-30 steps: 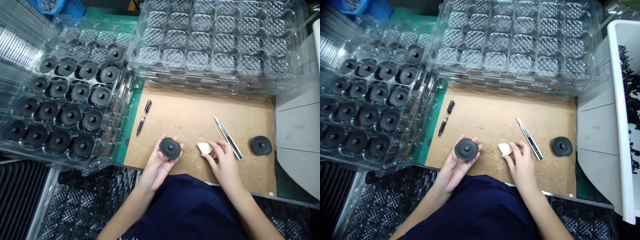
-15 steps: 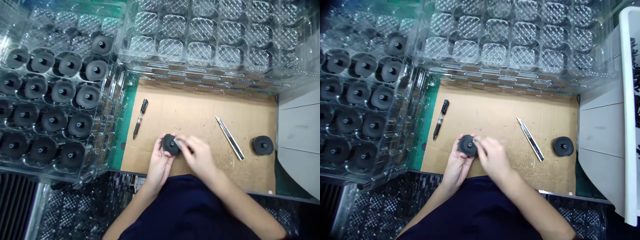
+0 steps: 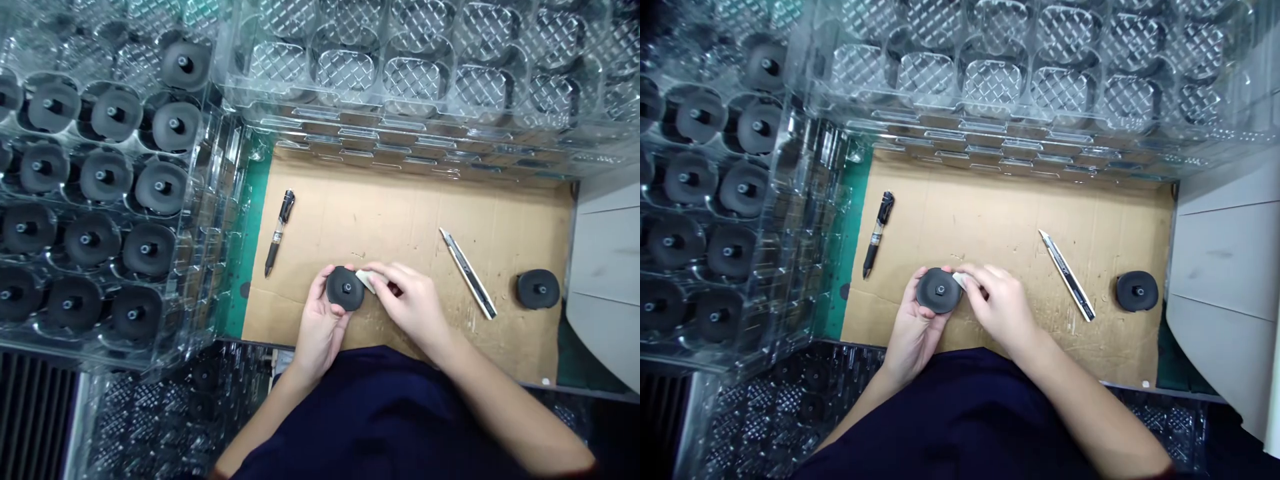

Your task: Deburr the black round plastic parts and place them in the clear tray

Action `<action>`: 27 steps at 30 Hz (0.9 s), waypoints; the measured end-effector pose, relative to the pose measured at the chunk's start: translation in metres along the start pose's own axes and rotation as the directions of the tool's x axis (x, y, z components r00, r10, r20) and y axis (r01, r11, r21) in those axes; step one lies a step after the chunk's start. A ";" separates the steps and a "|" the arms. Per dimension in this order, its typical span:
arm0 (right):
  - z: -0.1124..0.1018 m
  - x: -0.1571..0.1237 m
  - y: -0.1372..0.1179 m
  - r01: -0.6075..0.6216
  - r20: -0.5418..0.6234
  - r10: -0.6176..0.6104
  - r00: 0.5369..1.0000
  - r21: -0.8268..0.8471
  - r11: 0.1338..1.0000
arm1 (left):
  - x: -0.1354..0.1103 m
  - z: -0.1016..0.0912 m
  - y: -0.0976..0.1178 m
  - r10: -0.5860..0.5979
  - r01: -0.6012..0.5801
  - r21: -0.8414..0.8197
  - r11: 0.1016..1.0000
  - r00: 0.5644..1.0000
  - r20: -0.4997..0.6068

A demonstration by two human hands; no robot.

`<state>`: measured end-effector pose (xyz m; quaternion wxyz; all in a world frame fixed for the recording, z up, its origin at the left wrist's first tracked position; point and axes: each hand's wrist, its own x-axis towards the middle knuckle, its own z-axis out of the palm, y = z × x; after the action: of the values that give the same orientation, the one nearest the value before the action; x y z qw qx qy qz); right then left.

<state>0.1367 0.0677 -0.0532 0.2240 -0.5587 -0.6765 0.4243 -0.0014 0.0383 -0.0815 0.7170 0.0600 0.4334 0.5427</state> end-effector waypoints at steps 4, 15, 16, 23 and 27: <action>0.000 -0.002 -0.003 0.067 0.062 -0.069 0.996 0.034 0.997 | 0.000 0.000 0.000 -0.049 0.049 -0.016 0.999 0.999 0.020; 0.000 0.005 0.005 0.065 -0.002 -0.065 0.998 0.014 0.998 | 0.002 -0.004 -0.003 0.010 -0.009 -0.028 1.000 0.999 0.050; -0.002 0.011 0.008 0.033 -0.032 -0.033 0.999 -0.009 0.999 | 0.002 -0.004 -0.004 0.024 -0.023 -0.024 0.999 0.998 0.050; -0.005 0.025 -0.008 0.189 0.045 -0.188 0.981 -0.032 0.981 | 0.002 -0.007 -0.006 0.039 -0.039 -0.018 0.999 0.999 0.022; 0.005 0.024 -0.015 0.208 0.089 -0.205 0.975 -0.026 0.978 | 0.002 -0.008 -0.006 0.059 -0.059 -0.010 0.998 0.998 0.025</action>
<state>0.1179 0.0887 -0.0478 0.2277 -0.4704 -0.7473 0.4103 -0.0024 0.0348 -0.0904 0.7064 0.0761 0.4200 0.5647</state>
